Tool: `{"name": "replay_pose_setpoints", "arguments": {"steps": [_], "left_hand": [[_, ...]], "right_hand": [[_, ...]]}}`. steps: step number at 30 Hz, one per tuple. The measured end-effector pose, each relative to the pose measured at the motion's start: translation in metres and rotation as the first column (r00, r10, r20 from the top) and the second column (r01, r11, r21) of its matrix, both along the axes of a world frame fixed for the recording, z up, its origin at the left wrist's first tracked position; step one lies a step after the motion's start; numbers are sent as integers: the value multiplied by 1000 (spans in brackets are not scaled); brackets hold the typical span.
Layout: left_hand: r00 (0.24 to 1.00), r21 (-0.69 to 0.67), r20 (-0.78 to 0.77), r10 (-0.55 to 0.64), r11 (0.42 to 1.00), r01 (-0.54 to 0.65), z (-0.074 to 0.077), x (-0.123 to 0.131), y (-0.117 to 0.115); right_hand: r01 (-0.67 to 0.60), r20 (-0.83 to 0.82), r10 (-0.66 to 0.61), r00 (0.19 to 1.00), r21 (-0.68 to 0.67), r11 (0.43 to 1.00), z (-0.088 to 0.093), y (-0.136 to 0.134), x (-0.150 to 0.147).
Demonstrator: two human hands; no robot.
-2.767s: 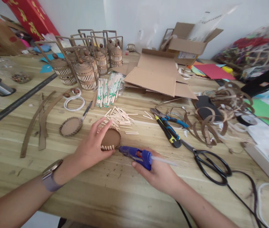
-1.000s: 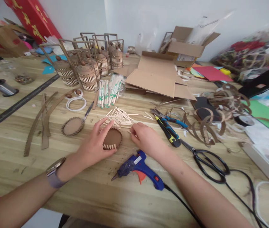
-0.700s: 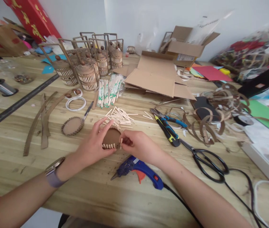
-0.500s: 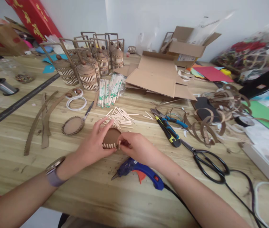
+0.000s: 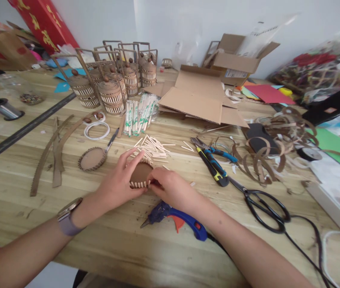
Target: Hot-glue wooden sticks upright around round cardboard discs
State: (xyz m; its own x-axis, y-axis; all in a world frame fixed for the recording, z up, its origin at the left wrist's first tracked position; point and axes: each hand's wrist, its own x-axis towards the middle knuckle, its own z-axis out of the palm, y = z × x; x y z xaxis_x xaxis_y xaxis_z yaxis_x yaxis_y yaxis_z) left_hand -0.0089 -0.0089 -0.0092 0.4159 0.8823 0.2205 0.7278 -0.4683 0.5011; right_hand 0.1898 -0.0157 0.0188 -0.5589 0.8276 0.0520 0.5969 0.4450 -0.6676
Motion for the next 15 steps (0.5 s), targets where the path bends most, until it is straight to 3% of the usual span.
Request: {"name": "replay_pose_setpoints", "arguments": {"steps": [15], "left_hand": [[1000,28,17,-24,999,23,2,0,-1]], "right_hand": [[55,-14,-54,998,22,998,-6,-3,-2]]}}
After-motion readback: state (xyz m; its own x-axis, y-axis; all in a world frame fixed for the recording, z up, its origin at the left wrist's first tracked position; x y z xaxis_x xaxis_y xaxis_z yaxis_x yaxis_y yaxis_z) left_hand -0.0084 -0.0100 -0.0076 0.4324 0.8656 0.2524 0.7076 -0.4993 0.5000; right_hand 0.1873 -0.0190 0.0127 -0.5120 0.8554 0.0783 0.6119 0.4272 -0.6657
